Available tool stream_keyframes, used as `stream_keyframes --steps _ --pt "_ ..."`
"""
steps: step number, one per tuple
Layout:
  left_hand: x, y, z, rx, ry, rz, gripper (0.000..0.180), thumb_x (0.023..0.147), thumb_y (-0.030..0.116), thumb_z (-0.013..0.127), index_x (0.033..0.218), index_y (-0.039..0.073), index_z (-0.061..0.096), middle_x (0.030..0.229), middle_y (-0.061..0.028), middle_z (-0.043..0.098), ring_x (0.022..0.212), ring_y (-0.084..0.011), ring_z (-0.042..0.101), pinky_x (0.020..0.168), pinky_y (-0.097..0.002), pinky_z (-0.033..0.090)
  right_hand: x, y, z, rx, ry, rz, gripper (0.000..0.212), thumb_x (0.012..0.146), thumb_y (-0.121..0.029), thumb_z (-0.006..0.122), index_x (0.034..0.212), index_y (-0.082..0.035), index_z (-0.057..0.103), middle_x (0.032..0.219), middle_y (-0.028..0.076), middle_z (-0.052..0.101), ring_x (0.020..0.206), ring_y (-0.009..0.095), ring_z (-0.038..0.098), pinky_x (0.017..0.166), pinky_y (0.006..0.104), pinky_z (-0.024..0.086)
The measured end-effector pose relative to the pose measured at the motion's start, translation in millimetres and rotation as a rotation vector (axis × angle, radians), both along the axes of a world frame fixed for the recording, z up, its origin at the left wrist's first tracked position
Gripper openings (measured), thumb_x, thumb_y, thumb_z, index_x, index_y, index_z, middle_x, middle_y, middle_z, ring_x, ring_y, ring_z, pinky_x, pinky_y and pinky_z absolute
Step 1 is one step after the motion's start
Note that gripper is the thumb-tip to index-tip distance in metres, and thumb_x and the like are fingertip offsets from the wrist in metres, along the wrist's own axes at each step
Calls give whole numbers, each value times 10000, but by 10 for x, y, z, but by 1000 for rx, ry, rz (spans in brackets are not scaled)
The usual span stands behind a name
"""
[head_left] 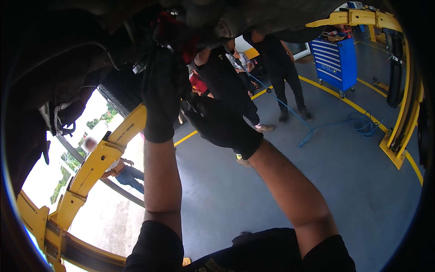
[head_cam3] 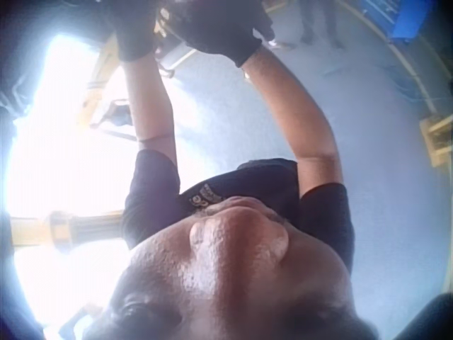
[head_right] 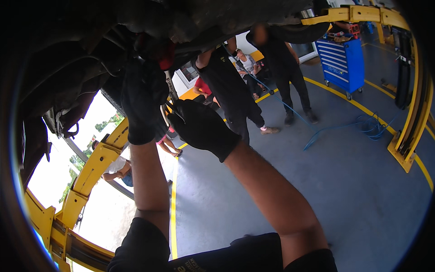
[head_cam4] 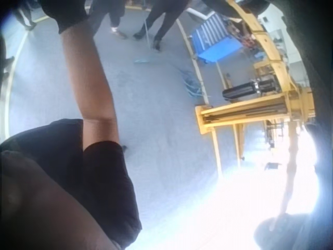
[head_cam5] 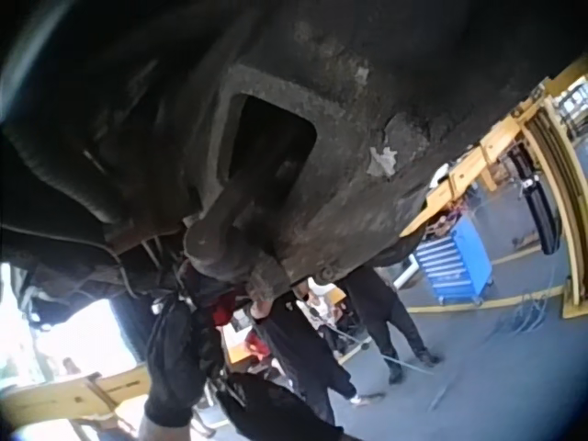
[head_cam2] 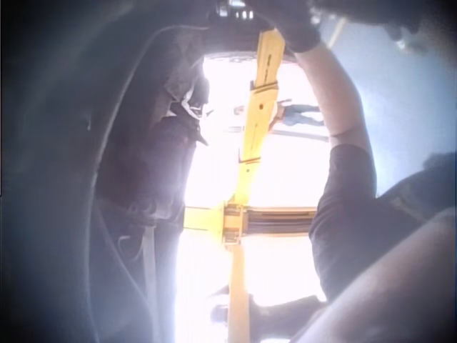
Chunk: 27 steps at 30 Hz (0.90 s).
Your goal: The person retrieves a wrench and pliers from a tool cart, then works under a raised vehicle using both tools to adjust or tighten components of the suspension system. The person repeatedly repositions the tools and applies force to fasteners while standing beneath the vehicle.
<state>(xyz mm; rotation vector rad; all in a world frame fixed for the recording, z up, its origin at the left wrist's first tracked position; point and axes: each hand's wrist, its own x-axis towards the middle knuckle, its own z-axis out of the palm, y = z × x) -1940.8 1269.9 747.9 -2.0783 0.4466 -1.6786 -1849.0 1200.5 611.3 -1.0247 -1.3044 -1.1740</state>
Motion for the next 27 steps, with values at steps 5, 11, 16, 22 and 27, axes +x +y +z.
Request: stream_keyframes --steps 5,11,16,22,27 --pt "-209 -291 -41 109 108 179 286 858 99 738 1124 16 677 1110 -135 709 992 -303 714 775 -362 590 -276 -508 -262 -205 -34 -177 322 924 -166 709 1172 19 621 989 174 645 889 272 672 739 355 565" --pt "-334 -367 -118 -255 174 -20 280 903 167 738 1139 44 650 980 -89 691 849 -227 703 680 -314 569 -677 -1288 -23 -539 124 288 268 873 -48 752 1102 18 630 996 194 621 836 262 655 651 337 547" --pt "-384 -384 -144 -340 123 -27 285 941 224 737 1151 67 627 871 -51 676 731 -164 693 601 -274 552 -548 -895 -183 -350 9 122 275 879 -49 762 1112 24 634 1006 182 643 876 260 667 676 336 552" --pt "-244 -104 56 241 -31 82 319 869 98 808 1159 43 688 1052 -111 708 840 -204 738 680 -269 597 -202 -324 -141 -78 -46 17 331 864 -65 783 1151 13 639 1032 162 666 909 247 683 729 345 579" --pt "-192 44 -6 -269 225 -105 265 891 1 736 1149 38 688 1064 -115 697 955 -248 710 802 -305 581 31 10 12 -197 86 169 287 953 -131 706 1169 45 635 929 186 685 881 298 713 780 364 581"
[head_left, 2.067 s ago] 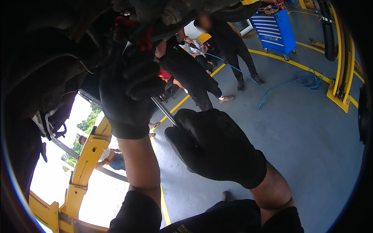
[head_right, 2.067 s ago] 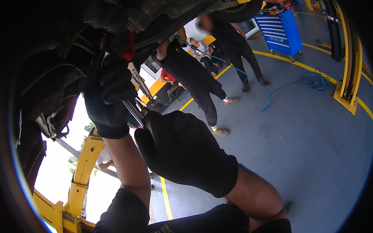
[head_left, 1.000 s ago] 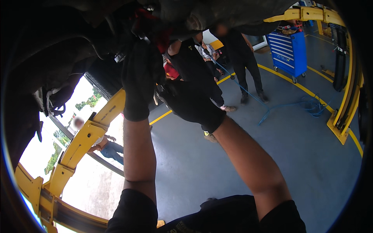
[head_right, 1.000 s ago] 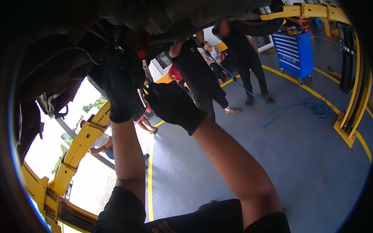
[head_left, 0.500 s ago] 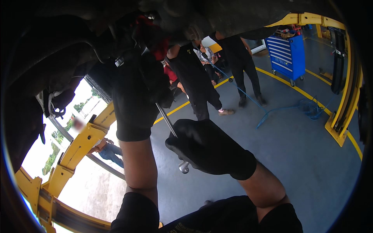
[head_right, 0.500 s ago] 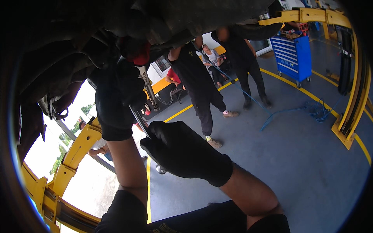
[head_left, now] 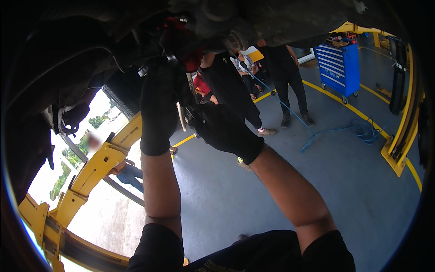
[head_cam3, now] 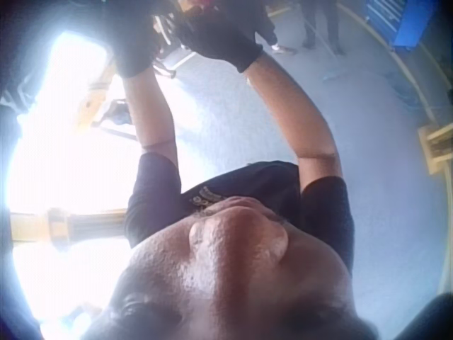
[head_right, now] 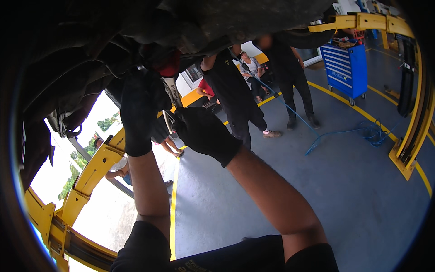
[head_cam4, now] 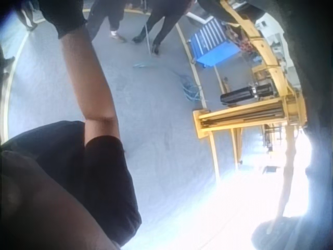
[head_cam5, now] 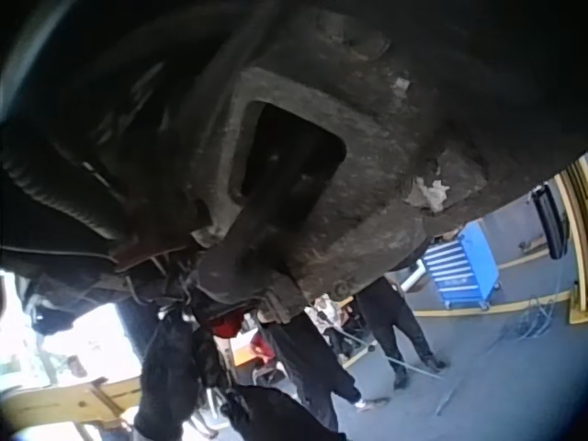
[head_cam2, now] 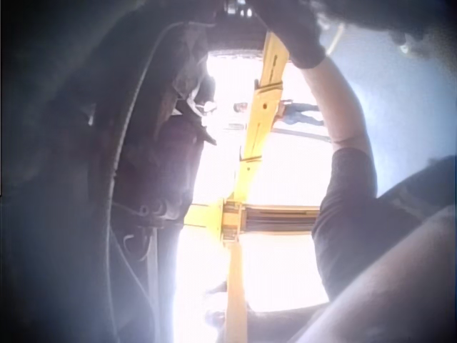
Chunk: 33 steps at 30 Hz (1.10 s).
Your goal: The person retrieves a wrench and pliers from a tool cart, then works under a raised vehicle using both tools to adjust or tighten components of the suspension system. The person repeatedly repositions the tools and applies force to fasteners while standing beneath the vehicle.
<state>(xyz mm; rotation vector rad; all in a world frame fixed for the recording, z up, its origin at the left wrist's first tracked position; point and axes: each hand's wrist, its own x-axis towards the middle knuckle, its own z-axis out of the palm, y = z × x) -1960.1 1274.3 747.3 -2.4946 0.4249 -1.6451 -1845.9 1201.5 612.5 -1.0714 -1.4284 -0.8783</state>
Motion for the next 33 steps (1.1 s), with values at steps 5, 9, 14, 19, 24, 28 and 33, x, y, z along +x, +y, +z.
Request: stream_keyframes --steps 5,9,14,19,24,28,33 --pt "192 59 0 -177 44 -99 323 888 -48 687 1199 36 665 1155 -139 666 978 -267 682 842 -317 573 153 129 223 -49 118 1 278 946 -112 697 1167 46 640 931 185 686 877 306 713 786 363 582" --pt "185 122 -17 140 -32 46 349 857 -60 690 1197 14 656 1207 -158 655 1052 -300 657 898 -346 563 182 101 158 49 -327 -402 271 948 -91 667 1178 51 643 973 189 682 888 303 707 799 354 581" --pt "140 -106 -22 540 -226 356 373 795 -29 738 1160 -4 668 1232 -162 653 1119 -323 647 926 -365 563 67 -3 -11 57 -233 -269 278 927 -64 659 1177 55 642 1015 203 671 920 285 697 780 355 585" --pt "16 -350 11 321 -83 266 325 831 44 765 1141 27 667 1113 -121 680 981 -250 678 804 -328 572 -261 -520 -192 42 -226 -333 259 916 -63 674 1147 43 628 971 179 651 863 270 676 715 351 571" --pt "-135 -413 -15 -19 15 13 275 885 93 749 1143 36 668 1003 -86 696 821 -196 687 677 -297 554 -797 -1418 35 -242 -96 -3 250 885 -29 716 1099 8 593 844 132 574 738 254 625 598 356 512" --pt "-225 -448 16 56 -93 37 243 929 132 735 1144 43 669 915 -57 708 693 -153 694 576 -272 540 -703 -1270 34 -237 -128 76 159 927 -74 704 1039 7 624 823 131 574 710 235 608 595 354 499" --pt "-277 -417 22 106 -75 195 280 946 148 731 1189 37 647 926 -65 700 657 -142 692 550 -271 531 -565 -748 -82 -14 -167 -68 201 958 -132 707 1074 13 631 951 177 647 796 239 644 649 339 530"
